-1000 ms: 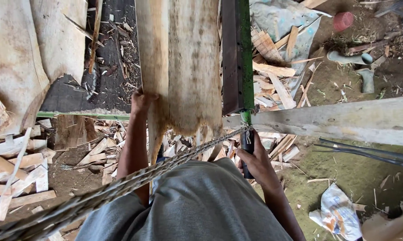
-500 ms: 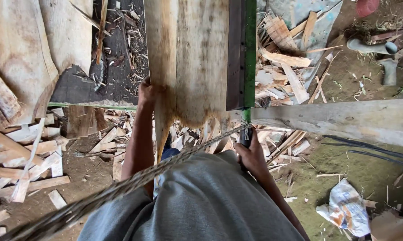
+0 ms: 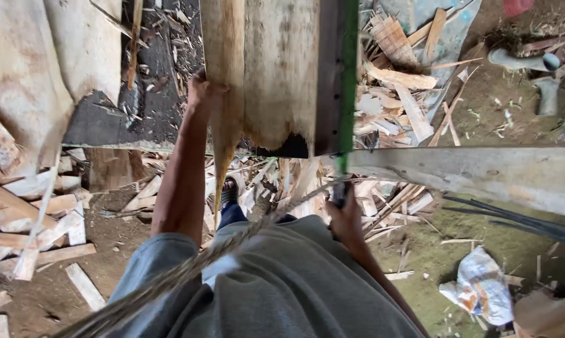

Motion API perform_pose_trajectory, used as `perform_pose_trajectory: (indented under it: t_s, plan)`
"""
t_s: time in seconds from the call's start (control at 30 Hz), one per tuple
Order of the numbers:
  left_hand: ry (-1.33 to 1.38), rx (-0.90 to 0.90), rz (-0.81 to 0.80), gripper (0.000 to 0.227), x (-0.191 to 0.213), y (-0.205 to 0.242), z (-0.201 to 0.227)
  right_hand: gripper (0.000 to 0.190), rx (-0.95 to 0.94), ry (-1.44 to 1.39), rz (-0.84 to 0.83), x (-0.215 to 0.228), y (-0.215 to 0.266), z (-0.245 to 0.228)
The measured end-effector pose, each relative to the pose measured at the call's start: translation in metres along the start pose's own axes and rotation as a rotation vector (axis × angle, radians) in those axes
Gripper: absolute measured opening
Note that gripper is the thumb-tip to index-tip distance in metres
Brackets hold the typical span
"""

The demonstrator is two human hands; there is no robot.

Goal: Using a manual shearing machine to cut thin sheets of wood veneer to size.

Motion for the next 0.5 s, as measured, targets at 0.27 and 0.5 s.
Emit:
perform_pose_trajectory:
  t_s: [0.27,0.5]
  plan:
    - [-0.344,-0.076,-0.024,0.044,-0.013,0.030,0.053,0.057,-0.177,-0.043,-0.103,-0.038,-0.018,0.026]
    - [-0.574,-0.107,-0.139,0.038,0.022,0.007,0.051,0.056,-0.324,0.008,-0.081,0.025,0.019,-0.066]
Point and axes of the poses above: each hand's wrist, its own y-axis away from the middle knuckle, its own x-axis out of the back of the hand, z = x × y, the point moved 9 cm from there along -y, towards the middle knuckle, and after that the axes turned 6 degrees about -x, right-handed, at the moved point
